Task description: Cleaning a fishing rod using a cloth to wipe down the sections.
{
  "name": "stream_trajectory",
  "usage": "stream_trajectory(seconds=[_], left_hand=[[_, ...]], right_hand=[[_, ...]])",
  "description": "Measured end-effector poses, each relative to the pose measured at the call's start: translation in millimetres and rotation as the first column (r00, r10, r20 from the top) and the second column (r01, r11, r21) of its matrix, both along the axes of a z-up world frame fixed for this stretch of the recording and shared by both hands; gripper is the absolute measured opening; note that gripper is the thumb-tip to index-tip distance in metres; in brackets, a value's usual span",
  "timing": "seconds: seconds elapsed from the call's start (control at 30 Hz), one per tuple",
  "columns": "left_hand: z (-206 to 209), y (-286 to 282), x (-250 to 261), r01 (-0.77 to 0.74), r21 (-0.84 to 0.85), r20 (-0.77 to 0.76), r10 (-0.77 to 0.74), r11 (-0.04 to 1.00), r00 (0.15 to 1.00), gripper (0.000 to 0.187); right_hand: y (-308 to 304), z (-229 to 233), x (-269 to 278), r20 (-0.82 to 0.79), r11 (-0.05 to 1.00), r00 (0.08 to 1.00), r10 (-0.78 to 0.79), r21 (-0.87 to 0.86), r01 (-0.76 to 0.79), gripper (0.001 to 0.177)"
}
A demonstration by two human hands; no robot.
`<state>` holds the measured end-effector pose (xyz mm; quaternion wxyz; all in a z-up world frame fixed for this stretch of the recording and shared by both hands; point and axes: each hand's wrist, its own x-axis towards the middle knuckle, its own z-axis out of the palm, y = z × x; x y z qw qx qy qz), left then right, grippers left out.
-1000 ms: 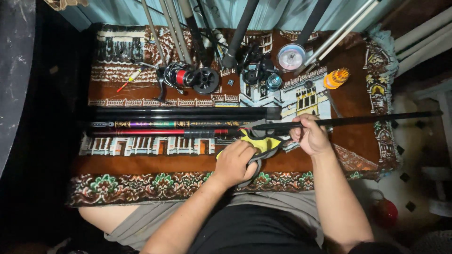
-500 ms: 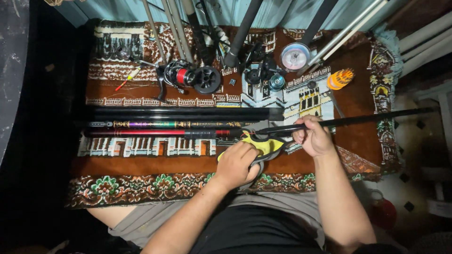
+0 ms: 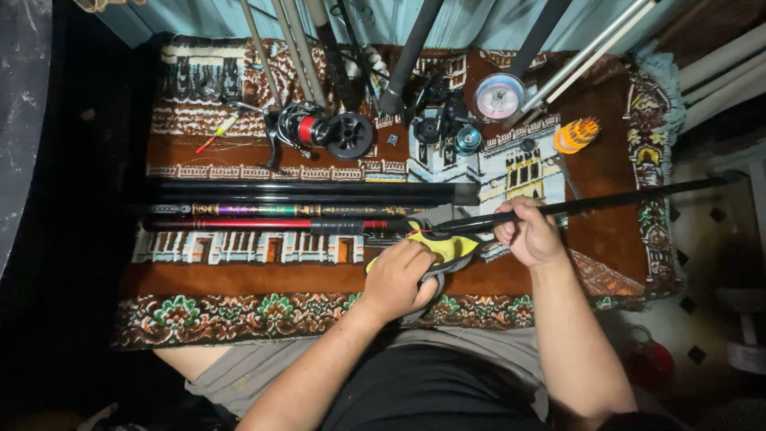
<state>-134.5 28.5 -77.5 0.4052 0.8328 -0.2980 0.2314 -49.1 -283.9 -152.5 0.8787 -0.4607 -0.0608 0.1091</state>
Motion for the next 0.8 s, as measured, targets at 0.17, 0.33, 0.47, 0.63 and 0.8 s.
stream_trajectory(seconds=[0.17, 0.33, 0.47, 0.63, 0.8], left_hand=[[11, 3, -1, 0.011, -0.007, -0.031, -0.011, 1.0, 0.999, 0.017], [7, 1, 0, 0.014, -0.006, -0.036, -0.014, 1.0, 0.999, 0.017], [2, 0, 0, -0.003, 0.019, -0.025, 0.004, 1.0, 1.0, 0.018], [-5, -2, 1, 0.01, 0.015, -0.042, -0.009, 1.0, 0.999, 0.02], [3, -1, -2, -0.011, 0.022, -0.104, 0.014, 1.0, 0.995, 0.028]], right_hand=[[8, 11, -4, -0.004, 1.0, 1.0, -0.004, 0.006, 0.004, 0.024], [2, 4, -1, -0.007, 1.0, 1.0, -0.007, 0.019, 0.007, 0.024], [4, 8, -2, -0.014, 1.0, 1.0, -0.011, 0.012, 0.011, 0.025], [1, 1, -1, -0.022, 0.999, 1.0, -0.023, 0.025, 0.023, 0.024], [0, -1, -3, 0.01, 0.998, 1.0, -0.026, -0.058, 0.026, 0.022]])
